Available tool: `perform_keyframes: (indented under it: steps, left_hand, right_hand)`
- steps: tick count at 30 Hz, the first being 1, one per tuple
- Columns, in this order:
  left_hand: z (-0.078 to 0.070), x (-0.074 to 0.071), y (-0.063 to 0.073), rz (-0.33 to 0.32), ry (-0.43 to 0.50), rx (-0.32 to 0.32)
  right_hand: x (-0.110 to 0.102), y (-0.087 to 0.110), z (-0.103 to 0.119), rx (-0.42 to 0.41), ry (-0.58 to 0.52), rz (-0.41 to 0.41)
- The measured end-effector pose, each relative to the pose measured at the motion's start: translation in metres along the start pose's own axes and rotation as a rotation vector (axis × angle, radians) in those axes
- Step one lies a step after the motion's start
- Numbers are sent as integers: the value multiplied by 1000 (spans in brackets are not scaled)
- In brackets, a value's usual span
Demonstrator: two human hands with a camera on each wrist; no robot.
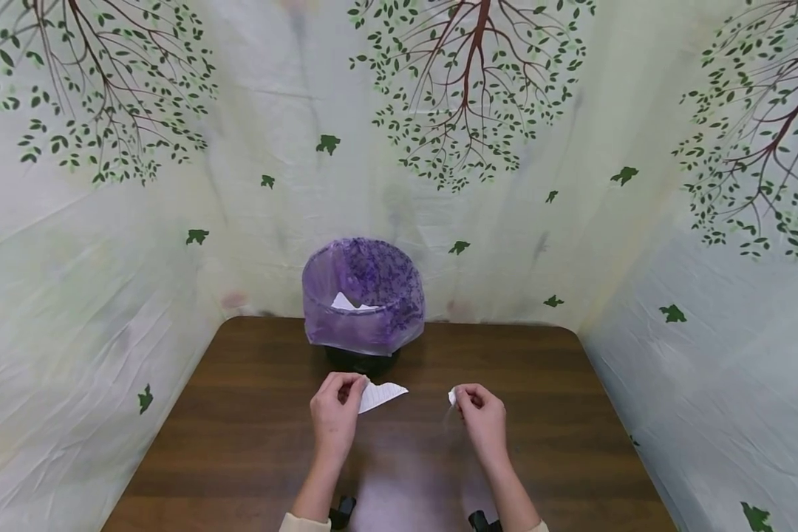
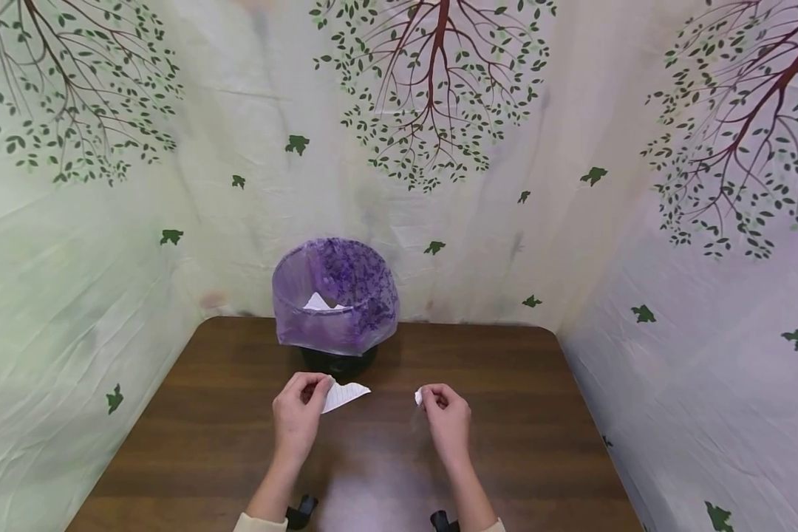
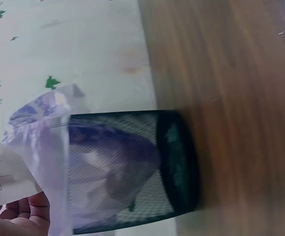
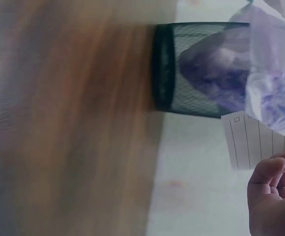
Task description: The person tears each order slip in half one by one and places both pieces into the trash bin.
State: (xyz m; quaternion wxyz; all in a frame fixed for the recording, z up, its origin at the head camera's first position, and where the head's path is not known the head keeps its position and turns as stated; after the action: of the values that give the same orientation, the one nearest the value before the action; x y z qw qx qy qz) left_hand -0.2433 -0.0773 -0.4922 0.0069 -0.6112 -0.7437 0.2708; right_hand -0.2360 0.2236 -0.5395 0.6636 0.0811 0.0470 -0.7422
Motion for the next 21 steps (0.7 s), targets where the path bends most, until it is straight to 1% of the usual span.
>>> perform_keyframes:
  steps: [3,6,10,12,16,19,21]
  left_hand:
    - [-15,-7,-6,-18,-21,54]
    - [-34,-15,-17,-31,-48,141]
    - [-63,-26,-42,-31,-67,244]
    - [-76,-32,-55,-31,-69,278]
    - [-94,-42,-81,-46,-80,316]
    - [-98,-45,-100,-44,-78,307]
    - [-99,-47,-112,-42,-79,291]
  right_hand:
    - [7,-6,18,-38,-17,10]
    - [13,-14,42,-95,-32,17]
    - [21,-27,82,-191,-57,24]
    - [24,-34,104,-244,-69,26]
    - [34,-50,145,-339,-77,34]
    - [43,-63,168,-389,-94,63]
    - [52,-72,178,-407,-117,97]
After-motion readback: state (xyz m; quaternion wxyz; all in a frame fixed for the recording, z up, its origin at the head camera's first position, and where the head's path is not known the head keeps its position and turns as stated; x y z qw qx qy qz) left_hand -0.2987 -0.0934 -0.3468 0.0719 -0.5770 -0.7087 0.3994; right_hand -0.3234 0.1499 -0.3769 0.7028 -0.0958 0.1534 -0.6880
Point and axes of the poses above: each hand's wrist, its own y-axis away from the middle knuckle, its own x-axis out of the palm, z = x × y, the point moved 8 cm from there along -y, towards the middle knuckle, and after that the axes turned 14 degrees about z, right-handed, at the moved point
